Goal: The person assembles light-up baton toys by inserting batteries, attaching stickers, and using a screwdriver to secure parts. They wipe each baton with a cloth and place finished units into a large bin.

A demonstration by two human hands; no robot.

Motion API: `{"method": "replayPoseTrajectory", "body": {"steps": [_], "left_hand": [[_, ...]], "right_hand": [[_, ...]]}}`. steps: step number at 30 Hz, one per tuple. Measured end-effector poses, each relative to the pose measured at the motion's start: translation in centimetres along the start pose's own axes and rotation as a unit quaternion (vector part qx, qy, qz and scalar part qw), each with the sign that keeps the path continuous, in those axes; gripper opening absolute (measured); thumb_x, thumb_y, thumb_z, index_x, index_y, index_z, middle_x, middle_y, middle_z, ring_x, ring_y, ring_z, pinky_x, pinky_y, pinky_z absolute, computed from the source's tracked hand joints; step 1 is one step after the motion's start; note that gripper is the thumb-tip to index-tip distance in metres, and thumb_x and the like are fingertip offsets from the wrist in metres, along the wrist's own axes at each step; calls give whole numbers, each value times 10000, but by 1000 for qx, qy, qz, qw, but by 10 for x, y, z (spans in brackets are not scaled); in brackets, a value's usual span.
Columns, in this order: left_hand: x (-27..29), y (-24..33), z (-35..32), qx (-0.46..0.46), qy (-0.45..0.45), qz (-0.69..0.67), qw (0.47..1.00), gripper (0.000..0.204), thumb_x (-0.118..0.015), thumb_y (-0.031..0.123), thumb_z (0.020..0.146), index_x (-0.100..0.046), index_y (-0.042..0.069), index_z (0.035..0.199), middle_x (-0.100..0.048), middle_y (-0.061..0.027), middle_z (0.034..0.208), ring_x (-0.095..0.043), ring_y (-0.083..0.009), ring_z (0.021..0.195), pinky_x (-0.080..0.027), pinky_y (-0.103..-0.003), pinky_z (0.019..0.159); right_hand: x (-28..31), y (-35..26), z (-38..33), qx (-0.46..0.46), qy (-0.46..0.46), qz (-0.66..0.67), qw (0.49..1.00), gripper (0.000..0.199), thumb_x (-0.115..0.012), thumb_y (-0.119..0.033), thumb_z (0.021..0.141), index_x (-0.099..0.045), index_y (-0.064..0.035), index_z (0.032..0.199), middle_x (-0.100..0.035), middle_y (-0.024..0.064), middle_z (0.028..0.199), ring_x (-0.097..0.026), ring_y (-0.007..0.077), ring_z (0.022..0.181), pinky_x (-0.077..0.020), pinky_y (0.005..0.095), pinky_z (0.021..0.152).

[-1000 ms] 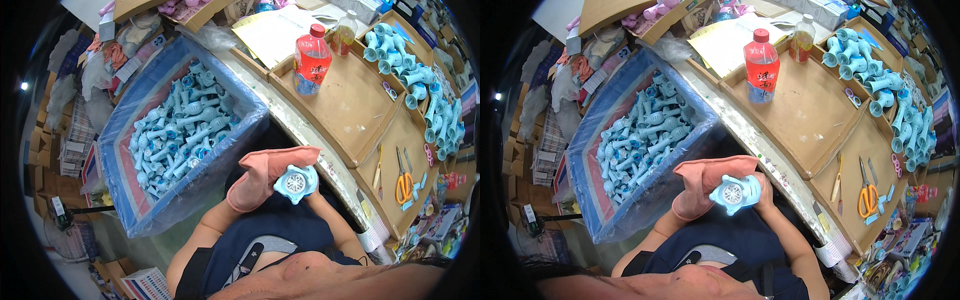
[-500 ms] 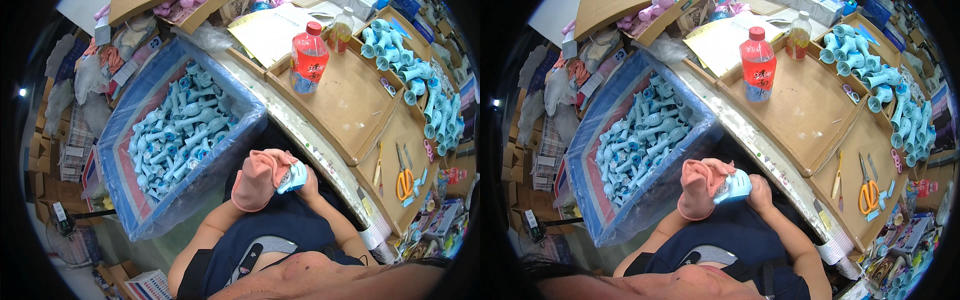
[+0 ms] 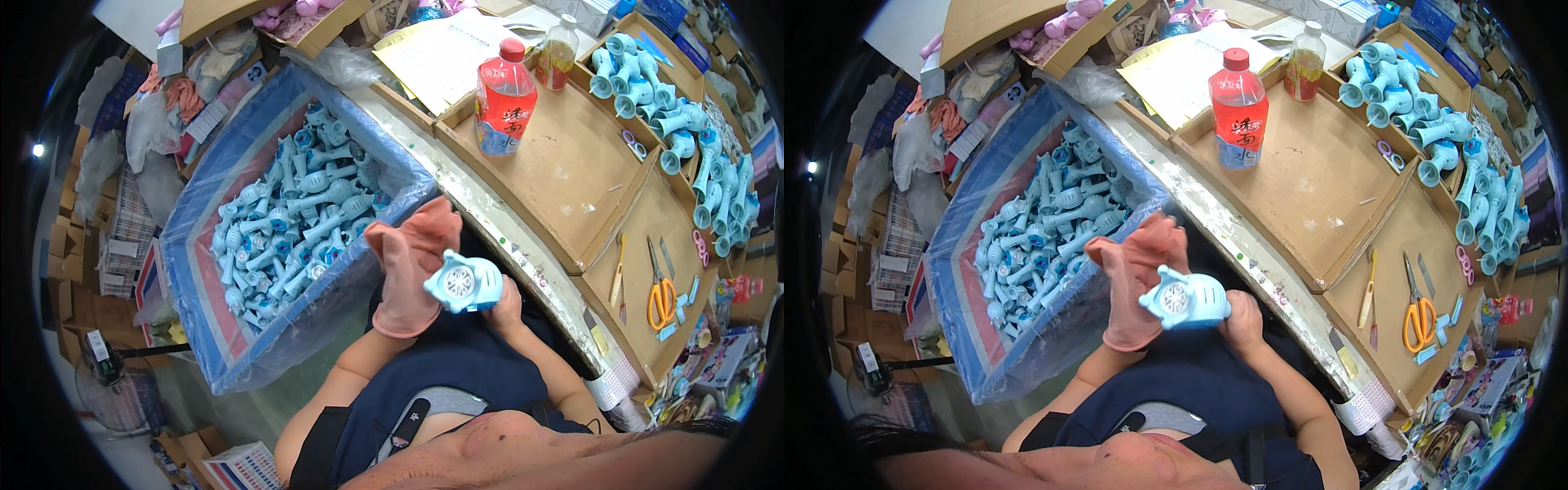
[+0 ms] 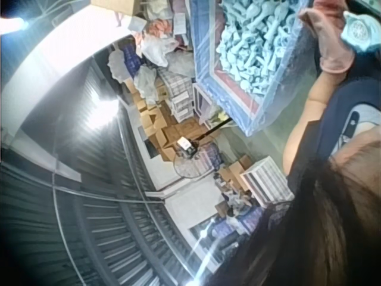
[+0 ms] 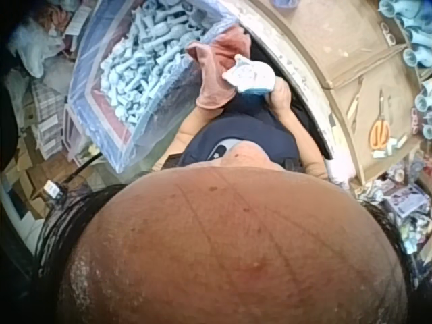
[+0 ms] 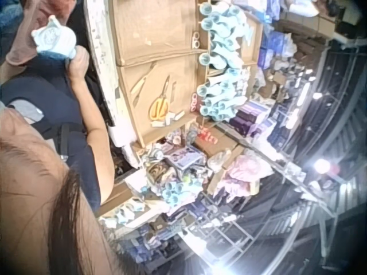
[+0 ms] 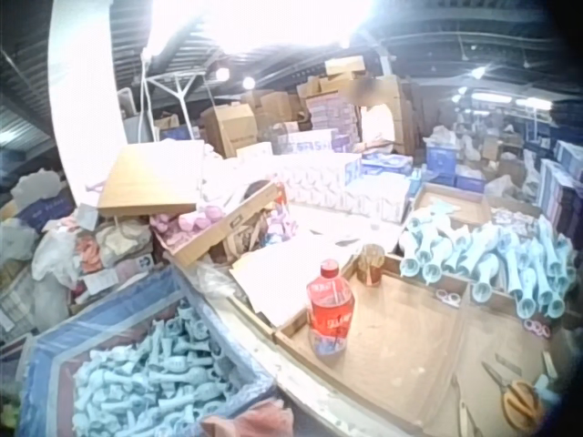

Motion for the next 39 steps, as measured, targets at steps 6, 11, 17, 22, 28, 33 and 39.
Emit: {"method": "replayPoseTrajectory", "body": {"steps": [6, 11, 17, 22, 28, 33, 39], "left_hand": [[-24, 32, -14, 11, -214, 346, 913, 411, -394, 125, 971, -501, -49, 1328, -569, -124, 1299, -557, -154, 1155, -415, -254, 1002], [-29, 27, -24, 43, -176, 175, 968, 551, -435, 403, 978, -563, -66, 1238, -626, -127, 1198, -598, -172, 1072, -453, -286, 956], [-6, 0, -4, -79, -5, 148, 986, 757, -491, 716, 836, -536, 5, 1092, -620, -115, 1024, -625, -189, 946, -520, -317, 820], [11, -18, 15, 28, -33, -75, 996, 612, -547, 611, 880, -447, 92, 1188, -549, -43, 1046, -573, -152, 887, -505, -298, 738], [8, -17, 14, 126, -5, -105, 986, 763, -649, 732, 708, -534, 81, 1089, -605, -64, 843, -597, -159, 677, -510, -315, 560], [9, -2, 12, 94, 7, -180, 979, 797, -684, 708, 689, -503, 74, 1136, -556, -37, 806, -563, -139, 668, -489, -316, 651], [34, -37, 7, 131, -80, -131, 980, 740, -548, 688, 813, -473, 65, 1204, -473, -42, 699, -476, -173, 578, -444, -356, 684]], "right_hand": [[-3, 8, -3, -15, -2, 44, 999, 349, -667, -53, 716, -508, -52, 1027, -574, 152, 952, -571, 362, 870, -465, 435, 764], [2, 2, 3, -7, 6, 36, 999, 346, -662, -84, 738, -513, -57, 1049, -578, 151, 963, -570, 365, 866, -468, 436, 764], [38, -41, 17, -106, -196, 11, 975, 376, -690, -139, 750, -486, -13, 1039, -605, 209, 883, -607, 403, 806, -494, 468, 711], [53, -67, 43, -189, -332, 229, 895, 350, -679, -193, 809, -471, 20, 995, -638, 182, 803, -648, 326, 666, -532, 416, 635], [37, -57, 51, -316, -378, 732, 470, 352, -679, -262, 867, -531, -21, 1076, -629, 119, 862, -645, 224, 749, -526, 356, 698], [26, -56, 37, -253, -354, 766, 474, 540, -551, -520, 904, -528, -31, 1132, -624, 135, 903, -608, 235, 709, -500, 358, 648], [24, -54, 35, -245, -354, 774, 465, 574, -492, -574, 902, -547, -24, 1054, -596, 117, 823, -566, 214, 629, -488, 347, 618]]}}
Point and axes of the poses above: each hand's wrist, its own z-axis towards the middle knuckle, its own x-axis out of the back of the hand, y = z × x, the point moved 1 cm from there along z, towards the middle knuckle
